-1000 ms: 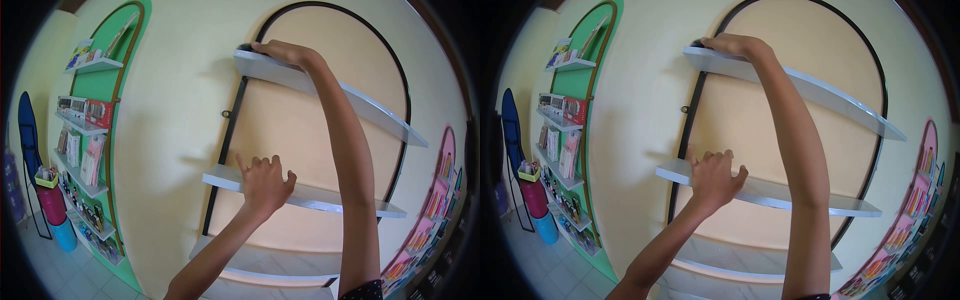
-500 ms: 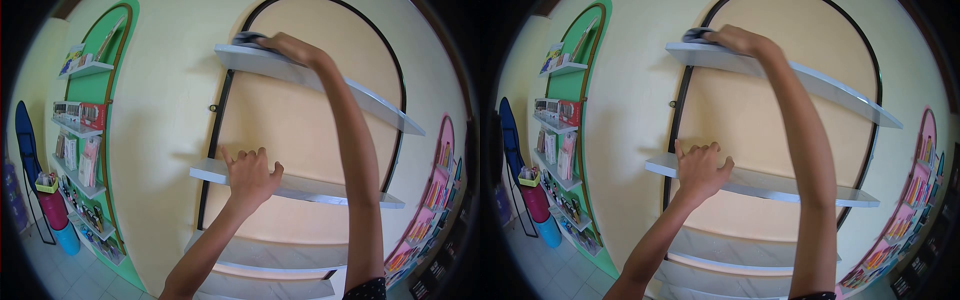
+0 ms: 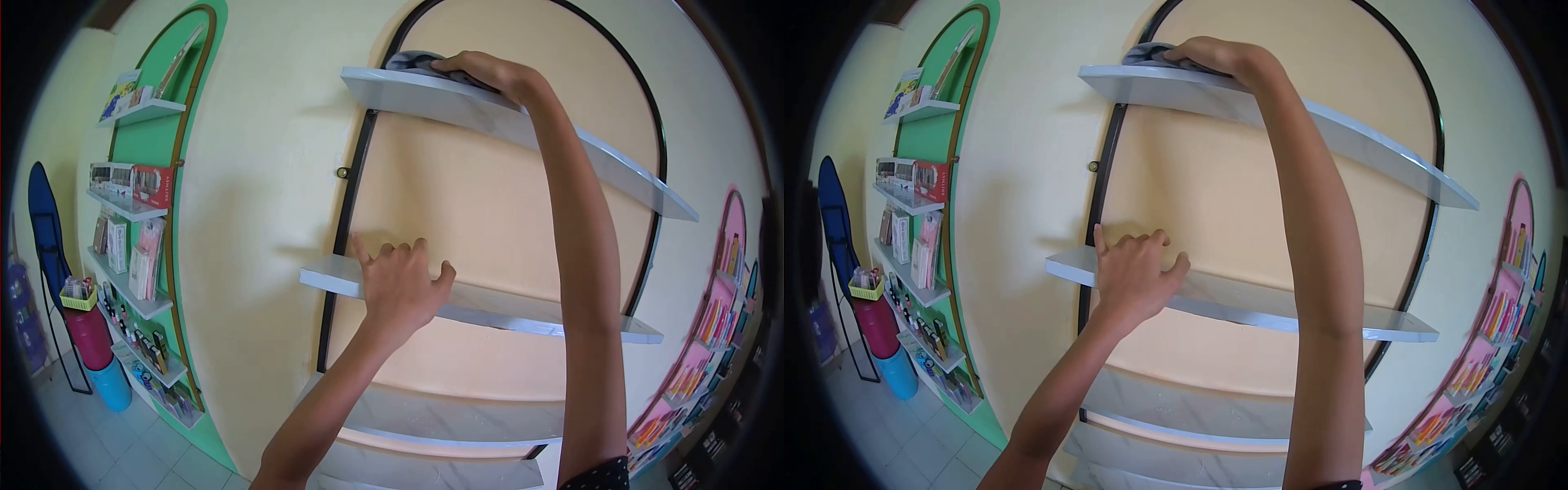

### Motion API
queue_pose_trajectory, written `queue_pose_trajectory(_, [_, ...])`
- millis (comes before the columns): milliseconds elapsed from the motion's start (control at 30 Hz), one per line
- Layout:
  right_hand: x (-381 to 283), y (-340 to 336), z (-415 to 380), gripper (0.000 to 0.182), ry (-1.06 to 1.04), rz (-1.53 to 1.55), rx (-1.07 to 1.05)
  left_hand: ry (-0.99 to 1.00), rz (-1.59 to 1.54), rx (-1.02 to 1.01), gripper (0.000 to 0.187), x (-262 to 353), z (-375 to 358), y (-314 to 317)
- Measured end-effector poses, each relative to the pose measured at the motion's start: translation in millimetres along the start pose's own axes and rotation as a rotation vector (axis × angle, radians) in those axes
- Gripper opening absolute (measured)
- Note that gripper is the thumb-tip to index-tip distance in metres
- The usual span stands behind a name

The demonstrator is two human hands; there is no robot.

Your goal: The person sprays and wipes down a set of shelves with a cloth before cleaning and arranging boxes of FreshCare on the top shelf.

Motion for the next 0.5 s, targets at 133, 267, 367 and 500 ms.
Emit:
queue_pose_trajectory(133, [-19,14,39,0.051,0.088,-0.277,0.005,0.004,-0.017,0.026,0.033,0,-1,0])
queue_pose_trajectory(267, [-35,23,38,0.047,0.049,-0.081,0.043,-0.011,-0.02,0.002,0.034,0,-1,1])
queue_pose_trajectory(367, [-35,16,24,0.043,-0.059,-0.049,0.005,0.003,-0.014,0.015,0.034,-1,0,0])
queue_pose_trajectory(500, [-38,28,54,0.043,-0.03,-0.15,0.017,-0.013,0.017,0.018,0.032,0,-2,0])
Point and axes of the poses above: each hand's wrist, its own z-axis towards the middle knuckle, its own y-axis out of the palm, x = y × z, the point moved 1 cm from there along z, towards the middle knuckle, and after that the axes turned 3 degrees about -z, right-handed, at the moved point
